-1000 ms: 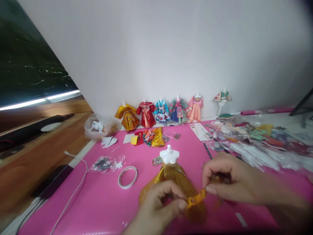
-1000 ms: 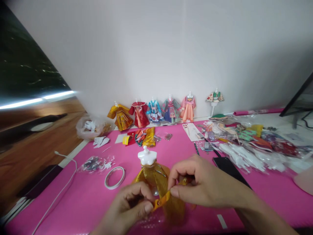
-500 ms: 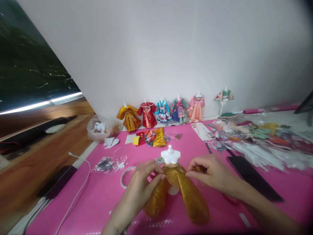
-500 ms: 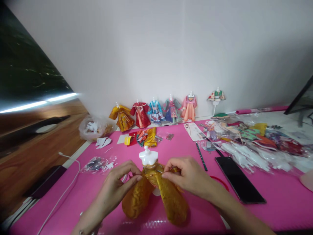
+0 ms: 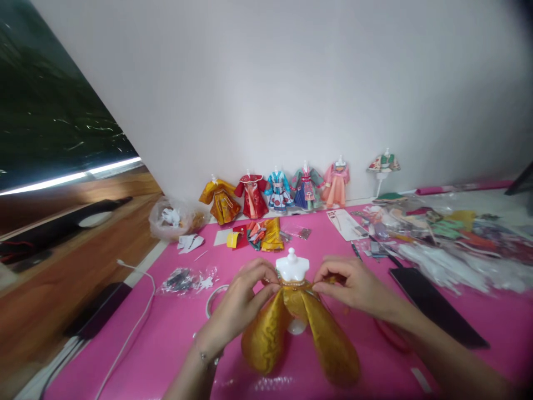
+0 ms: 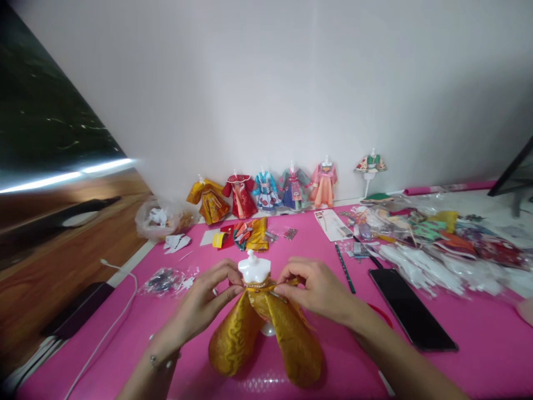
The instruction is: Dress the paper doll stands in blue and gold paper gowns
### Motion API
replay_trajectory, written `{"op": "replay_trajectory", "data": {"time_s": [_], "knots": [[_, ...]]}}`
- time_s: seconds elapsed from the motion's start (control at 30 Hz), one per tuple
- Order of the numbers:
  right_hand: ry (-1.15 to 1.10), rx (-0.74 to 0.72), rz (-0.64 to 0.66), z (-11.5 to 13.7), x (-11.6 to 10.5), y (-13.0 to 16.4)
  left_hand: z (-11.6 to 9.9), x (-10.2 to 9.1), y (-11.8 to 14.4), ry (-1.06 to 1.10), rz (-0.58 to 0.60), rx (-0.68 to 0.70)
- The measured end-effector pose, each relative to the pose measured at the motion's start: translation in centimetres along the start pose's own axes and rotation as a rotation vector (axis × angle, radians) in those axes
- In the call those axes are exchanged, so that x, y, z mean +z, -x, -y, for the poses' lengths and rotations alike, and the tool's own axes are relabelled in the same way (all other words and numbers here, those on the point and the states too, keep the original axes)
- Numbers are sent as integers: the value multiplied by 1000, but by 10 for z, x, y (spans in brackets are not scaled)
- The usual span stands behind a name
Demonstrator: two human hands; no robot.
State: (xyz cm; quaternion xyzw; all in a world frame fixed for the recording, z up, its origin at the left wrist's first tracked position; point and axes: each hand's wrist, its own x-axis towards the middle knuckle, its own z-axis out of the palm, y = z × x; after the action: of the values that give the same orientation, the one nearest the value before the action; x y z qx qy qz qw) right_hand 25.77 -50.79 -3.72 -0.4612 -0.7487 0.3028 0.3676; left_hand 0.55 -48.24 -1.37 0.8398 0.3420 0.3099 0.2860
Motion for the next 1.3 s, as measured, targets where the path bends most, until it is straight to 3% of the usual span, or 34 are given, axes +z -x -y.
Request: {"op": "replay_trajectory", "data": {"time_s": [0.37,0.77,1.13,1.3], "knots": [[-403,18,35,-21,7,-20,23,0,-15,40,12,55],[-654,92,15,-43,17,-47,31,2,-31,122,-25,31],[-955,111,-119,-54,34,-37,48,3,-31,155,-42,106],[-1070,169,-86,-50,40,-34,44,4,-30,158,-49,105]]}}
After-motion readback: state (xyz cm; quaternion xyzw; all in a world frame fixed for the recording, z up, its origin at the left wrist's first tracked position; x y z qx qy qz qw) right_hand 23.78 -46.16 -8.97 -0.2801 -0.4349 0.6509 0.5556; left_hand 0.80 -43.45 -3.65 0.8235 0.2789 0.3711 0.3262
